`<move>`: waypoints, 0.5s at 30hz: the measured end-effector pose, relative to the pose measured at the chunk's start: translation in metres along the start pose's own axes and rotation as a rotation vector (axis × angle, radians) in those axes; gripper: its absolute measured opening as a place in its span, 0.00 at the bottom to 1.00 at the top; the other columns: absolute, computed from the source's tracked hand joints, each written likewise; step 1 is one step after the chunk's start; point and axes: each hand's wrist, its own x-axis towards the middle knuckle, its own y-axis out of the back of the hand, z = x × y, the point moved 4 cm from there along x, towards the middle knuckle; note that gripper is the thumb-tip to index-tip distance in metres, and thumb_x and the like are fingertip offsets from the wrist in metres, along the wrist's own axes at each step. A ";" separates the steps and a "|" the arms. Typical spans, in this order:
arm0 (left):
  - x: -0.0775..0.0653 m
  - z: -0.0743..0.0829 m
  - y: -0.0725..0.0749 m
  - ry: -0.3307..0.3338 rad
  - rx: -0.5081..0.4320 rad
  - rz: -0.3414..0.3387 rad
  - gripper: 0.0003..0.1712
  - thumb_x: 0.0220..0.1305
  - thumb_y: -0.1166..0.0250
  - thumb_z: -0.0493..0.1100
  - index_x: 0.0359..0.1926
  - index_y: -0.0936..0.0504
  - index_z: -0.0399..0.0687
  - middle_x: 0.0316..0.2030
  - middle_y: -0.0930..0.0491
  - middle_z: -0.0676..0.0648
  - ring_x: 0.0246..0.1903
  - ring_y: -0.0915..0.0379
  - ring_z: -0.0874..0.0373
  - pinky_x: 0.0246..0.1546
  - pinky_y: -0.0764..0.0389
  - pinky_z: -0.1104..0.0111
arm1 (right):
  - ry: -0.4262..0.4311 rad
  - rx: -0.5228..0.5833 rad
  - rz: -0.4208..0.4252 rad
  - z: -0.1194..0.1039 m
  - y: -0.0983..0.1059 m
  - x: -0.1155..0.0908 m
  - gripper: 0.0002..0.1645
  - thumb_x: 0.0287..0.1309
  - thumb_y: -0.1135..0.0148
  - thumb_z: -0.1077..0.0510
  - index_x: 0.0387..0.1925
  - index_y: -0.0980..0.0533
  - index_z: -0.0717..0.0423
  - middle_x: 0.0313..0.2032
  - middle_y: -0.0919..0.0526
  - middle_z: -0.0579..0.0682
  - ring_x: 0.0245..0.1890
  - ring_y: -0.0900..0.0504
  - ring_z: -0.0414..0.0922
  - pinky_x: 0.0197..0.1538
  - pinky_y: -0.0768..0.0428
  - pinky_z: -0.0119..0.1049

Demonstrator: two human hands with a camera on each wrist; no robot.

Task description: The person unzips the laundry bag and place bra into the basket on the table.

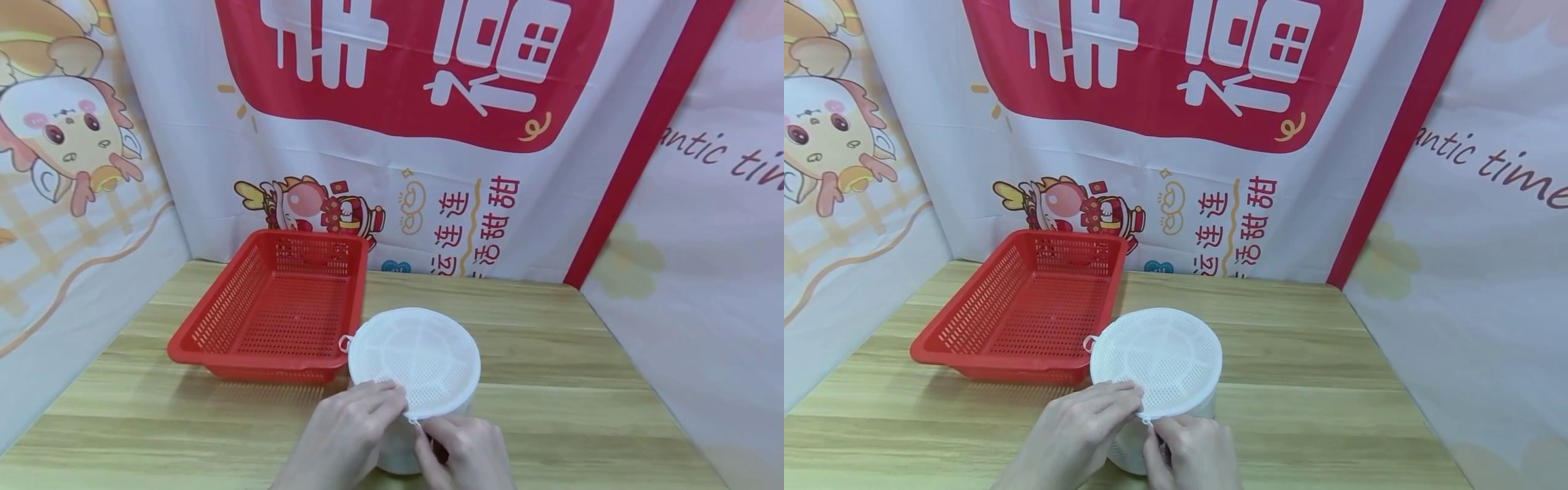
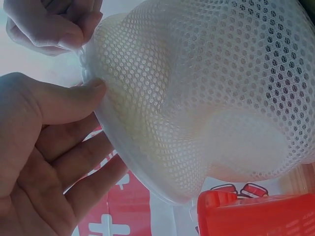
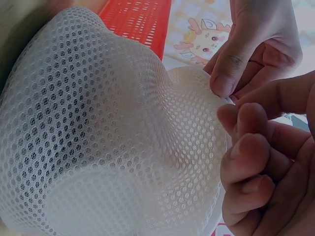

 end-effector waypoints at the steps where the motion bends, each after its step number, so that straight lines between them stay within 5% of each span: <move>1: 0.000 0.000 0.000 -0.007 0.006 0.009 0.20 0.43 0.30 0.27 0.40 0.16 0.45 0.39 0.15 0.51 0.42 0.19 0.59 0.41 0.18 0.67 | -0.007 0.001 -0.001 0.000 0.000 0.000 0.18 0.34 0.34 0.65 0.12 0.32 0.41 0.13 0.37 0.31 0.16 0.46 0.21 0.18 0.48 0.13; 9: 0.001 0.001 0.002 -0.021 -0.019 0.042 0.21 0.41 0.29 0.27 0.41 0.15 0.45 0.41 0.16 0.50 0.44 0.20 0.58 0.45 0.19 0.66 | -0.040 0.013 0.006 0.003 0.001 -0.001 0.19 0.35 0.35 0.65 0.12 0.34 0.41 0.12 0.38 0.30 0.16 0.47 0.20 0.17 0.48 0.13; 15: 0.003 0.005 -0.001 -0.079 -0.071 0.056 0.15 0.50 0.27 0.34 0.42 0.13 0.43 0.43 0.16 0.49 0.46 0.22 0.57 0.48 0.21 0.68 | -0.021 0.031 0.033 0.002 -0.001 -0.003 0.19 0.38 0.37 0.64 0.12 0.36 0.41 0.11 0.38 0.33 0.14 0.45 0.23 0.17 0.48 0.15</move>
